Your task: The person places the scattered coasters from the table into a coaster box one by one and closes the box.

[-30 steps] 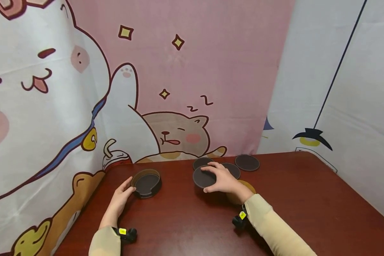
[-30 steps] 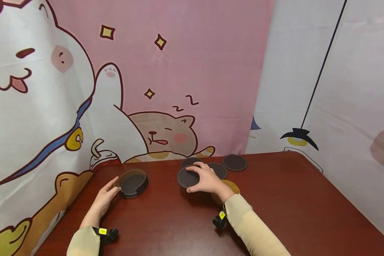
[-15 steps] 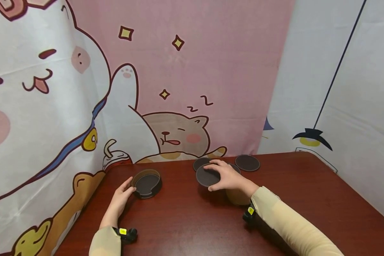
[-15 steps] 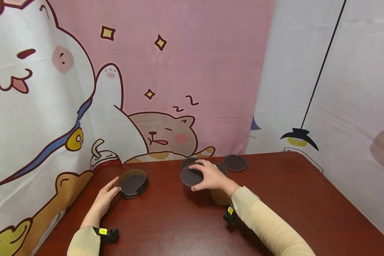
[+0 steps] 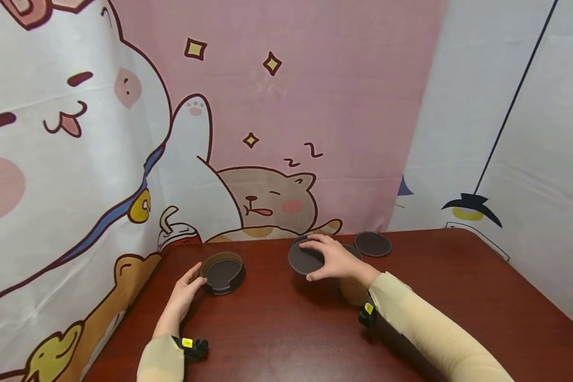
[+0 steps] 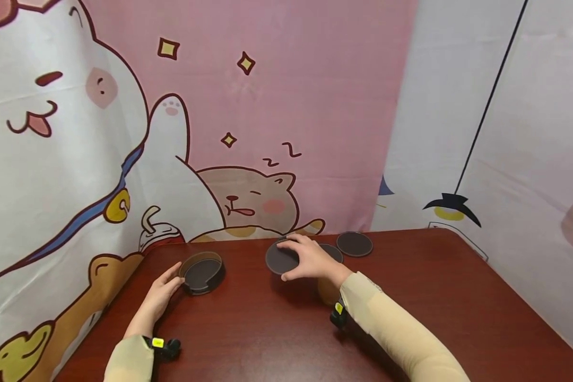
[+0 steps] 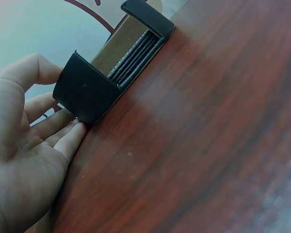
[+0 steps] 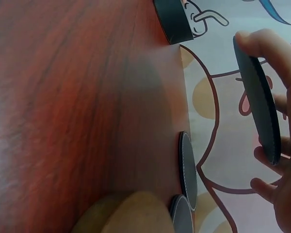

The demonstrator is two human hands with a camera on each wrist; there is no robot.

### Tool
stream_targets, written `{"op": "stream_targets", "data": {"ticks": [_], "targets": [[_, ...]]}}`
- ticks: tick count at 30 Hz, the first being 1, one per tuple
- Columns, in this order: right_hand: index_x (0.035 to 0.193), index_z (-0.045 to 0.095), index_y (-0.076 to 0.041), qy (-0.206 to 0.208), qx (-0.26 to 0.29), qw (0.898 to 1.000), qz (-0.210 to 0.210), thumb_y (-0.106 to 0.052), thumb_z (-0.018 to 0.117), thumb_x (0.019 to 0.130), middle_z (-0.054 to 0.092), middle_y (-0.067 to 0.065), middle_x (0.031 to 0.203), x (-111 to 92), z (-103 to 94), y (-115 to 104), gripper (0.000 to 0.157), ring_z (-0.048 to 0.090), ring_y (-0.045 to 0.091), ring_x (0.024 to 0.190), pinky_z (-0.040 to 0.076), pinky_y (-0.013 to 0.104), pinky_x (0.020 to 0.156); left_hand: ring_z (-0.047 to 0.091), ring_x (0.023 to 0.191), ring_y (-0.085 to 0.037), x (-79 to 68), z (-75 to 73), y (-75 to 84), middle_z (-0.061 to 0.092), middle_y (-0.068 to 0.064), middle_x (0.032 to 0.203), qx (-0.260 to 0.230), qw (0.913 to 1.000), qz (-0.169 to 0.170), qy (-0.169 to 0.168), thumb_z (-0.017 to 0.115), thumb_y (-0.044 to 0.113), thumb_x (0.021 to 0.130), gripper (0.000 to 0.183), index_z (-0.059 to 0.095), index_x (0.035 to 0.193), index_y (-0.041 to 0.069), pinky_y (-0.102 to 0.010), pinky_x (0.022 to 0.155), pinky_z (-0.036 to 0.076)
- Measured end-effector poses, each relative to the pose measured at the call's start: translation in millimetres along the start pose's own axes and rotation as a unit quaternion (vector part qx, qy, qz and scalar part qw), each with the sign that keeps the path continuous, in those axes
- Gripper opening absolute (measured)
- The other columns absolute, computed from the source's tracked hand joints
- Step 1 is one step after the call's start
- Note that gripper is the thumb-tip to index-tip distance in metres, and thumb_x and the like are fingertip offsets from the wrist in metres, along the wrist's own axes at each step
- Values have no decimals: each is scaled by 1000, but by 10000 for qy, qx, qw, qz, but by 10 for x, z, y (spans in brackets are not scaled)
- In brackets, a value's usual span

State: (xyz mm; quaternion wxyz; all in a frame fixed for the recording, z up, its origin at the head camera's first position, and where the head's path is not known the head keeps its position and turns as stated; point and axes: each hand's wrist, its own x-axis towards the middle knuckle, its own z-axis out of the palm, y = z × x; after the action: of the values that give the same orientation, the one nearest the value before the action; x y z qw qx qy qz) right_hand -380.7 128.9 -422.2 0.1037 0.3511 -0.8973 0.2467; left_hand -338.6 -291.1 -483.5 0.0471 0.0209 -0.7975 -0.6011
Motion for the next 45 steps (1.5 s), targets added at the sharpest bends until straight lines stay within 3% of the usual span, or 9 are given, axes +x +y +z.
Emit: {"op": "stream_targets", "data": {"ticks": [8, 16, 27, 36, 45], "targets": [[129, 43, -34, -303, 40, 9994, -157, -60, 69, 56, 30, -4, 136, 232, 59, -58, 82, 37, 24, 114, 38, 40, 80, 24, 127, -25, 32, 7, -11, 28, -13, 140, -107, 9999, -13, 45, 53, 13, 84, 56, 33, 137, 13, -43, 100, 20], [127, 44, -37, -371, -53, 9990, -245, -64, 68, 52, 33, -6, 133, 516, 210, -106, 83, 43, 16, 108, 39, 34, 80, 25, 126, -26, 42, 40, 7, 30, -14, 139, -131, 9999, 78, 38, 53, 11, 84, 56, 33, 136, 10, -42, 100, 20], [125, 45, -39, -325, -178, 9987, -355, -70, 64, 50, 38, -3, 131, 873, 470, -340, 83, 43, 14, 108, 39, 35, 82, 26, 126, -27, 56, 54, 5, 32, -13, 138, -177, 9998, 105, 67, 54, 11, 83, 56, 35, 135, 10, -42, 100, 22], [124, 45, -40, -443, -39, 9990, -64, -75, 59, 49, 38, -5, 131, 1154, 765, -618, 85, 45, 15, 106, 40, 35, 82, 23, 127, -24, 41, 18, -24, 32, -10, 138, -39, 9998, 169, 107, 55, 11, 81, 57, 36, 135, 12, -42, 100, 20], [125, 48, -29, -663, 174, 9976, 47, -59, 70, 54, 36, 6, 134, 1326, 1014, -844, 81, 39, 22, 115, 38, 36, 85, 22, 128, -27, -48, -30, 141, 29, -13, 139, -322, 9995, 44, -10, 52, 7, 84, 56, 33, 136, 8, -43, 100, 20]]}}
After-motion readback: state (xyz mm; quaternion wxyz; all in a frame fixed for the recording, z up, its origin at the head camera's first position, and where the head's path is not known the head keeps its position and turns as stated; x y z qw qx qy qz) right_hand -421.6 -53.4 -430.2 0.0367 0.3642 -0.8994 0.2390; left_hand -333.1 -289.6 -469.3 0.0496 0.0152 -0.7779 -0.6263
